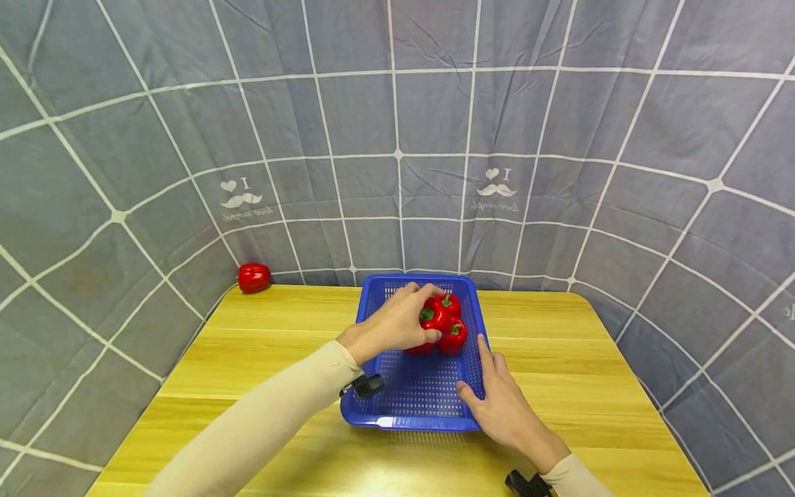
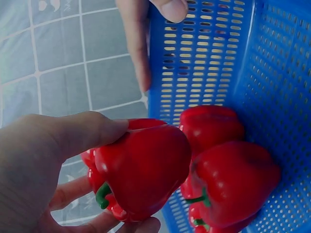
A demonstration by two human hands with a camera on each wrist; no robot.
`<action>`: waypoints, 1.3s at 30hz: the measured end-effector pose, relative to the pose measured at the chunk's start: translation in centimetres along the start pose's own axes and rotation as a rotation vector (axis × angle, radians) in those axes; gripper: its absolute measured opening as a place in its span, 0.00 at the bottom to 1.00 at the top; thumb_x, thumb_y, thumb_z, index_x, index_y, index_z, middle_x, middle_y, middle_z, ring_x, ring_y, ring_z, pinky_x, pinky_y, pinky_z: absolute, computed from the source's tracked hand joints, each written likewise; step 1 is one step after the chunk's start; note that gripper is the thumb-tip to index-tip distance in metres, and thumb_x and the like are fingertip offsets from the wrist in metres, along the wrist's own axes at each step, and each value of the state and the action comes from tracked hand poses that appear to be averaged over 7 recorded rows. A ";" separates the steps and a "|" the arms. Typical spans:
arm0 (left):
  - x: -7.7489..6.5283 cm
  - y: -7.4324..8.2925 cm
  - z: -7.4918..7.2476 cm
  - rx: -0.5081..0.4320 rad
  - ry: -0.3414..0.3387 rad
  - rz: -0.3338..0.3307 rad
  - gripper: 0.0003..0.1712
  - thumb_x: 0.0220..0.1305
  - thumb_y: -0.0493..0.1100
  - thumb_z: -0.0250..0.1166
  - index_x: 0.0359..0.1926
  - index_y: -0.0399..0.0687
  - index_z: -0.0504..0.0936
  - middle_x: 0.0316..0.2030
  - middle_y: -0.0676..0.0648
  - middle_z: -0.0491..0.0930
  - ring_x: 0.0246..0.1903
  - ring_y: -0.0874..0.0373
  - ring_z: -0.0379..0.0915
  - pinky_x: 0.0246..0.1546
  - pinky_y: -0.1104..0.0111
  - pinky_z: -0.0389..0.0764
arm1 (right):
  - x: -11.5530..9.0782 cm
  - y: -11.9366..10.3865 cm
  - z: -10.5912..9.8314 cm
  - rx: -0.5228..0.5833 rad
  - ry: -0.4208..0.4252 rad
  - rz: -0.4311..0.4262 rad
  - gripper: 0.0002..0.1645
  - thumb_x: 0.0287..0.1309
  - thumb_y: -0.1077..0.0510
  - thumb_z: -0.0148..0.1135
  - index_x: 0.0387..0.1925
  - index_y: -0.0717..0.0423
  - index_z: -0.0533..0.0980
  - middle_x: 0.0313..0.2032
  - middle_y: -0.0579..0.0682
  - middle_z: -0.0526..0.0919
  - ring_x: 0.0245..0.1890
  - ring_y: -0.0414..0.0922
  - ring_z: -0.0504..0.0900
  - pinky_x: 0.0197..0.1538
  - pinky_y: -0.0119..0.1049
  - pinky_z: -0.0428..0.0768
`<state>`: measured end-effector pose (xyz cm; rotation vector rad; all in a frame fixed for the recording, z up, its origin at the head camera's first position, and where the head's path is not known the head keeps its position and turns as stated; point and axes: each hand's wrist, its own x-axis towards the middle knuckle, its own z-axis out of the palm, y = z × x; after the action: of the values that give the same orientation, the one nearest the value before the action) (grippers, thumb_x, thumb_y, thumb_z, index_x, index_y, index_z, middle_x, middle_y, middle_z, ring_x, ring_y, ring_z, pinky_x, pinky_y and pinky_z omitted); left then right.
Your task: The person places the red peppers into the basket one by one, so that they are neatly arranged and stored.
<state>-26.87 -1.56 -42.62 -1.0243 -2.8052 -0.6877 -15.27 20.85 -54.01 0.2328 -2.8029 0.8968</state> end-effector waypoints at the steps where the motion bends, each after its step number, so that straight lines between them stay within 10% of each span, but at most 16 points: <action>1: 0.1 0.1 0.2 0.004 -0.007 -0.001 0.42 0.70 0.51 0.83 0.81 0.55 0.79 0.67 0.38 0.85 0.64 0.43 0.85 0.66 0.51 0.94 | 0.0 0.0 0.0 0.000 -0.003 0.002 0.60 0.85 0.46 0.66 0.96 0.62 0.42 0.78 0.72 0.71 0.72 0.67 0.83 0.77 0.75 0.81; 33: 1.6 2.0 4.1 0.112 -0.200 0.105 0.34 0.68 0.52 0.86 0.72 0.54 0.86 0.61 0.47 0.89 0.56 0.57 0.83 0.65 0.66 0.91 | 0.3 0.1 -0.4 0.012 -0.044 0.034 0.60 0.86 0.45 0.65 0.96 0.60 0.40 0.79 0.73 0.69 0.73 0.70 0.81 0.78 0.77 0.78; 39: 1.8 1.9 4.7 0.094 -0.207 0.126 0.24 0.69 0.47 0.84 0.64 0.51 0.93 0.54 0.48 0.88 0.49 0.61 0.78 0.53 0.73 0.90 | 0.5 0.1 -0.5 0.009 -0.040 0.024 0.60 0.86 0.44 0.65 0.96 0.61 0.41 0.78 0.72 0.70 0.71 0.68 0.83 0.77 0.76 0.81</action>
<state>-26.65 2.82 -45.69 -1.3106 -2.8777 -0.4557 -15.72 21.19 -53.57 0.2211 -2.8443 0.9203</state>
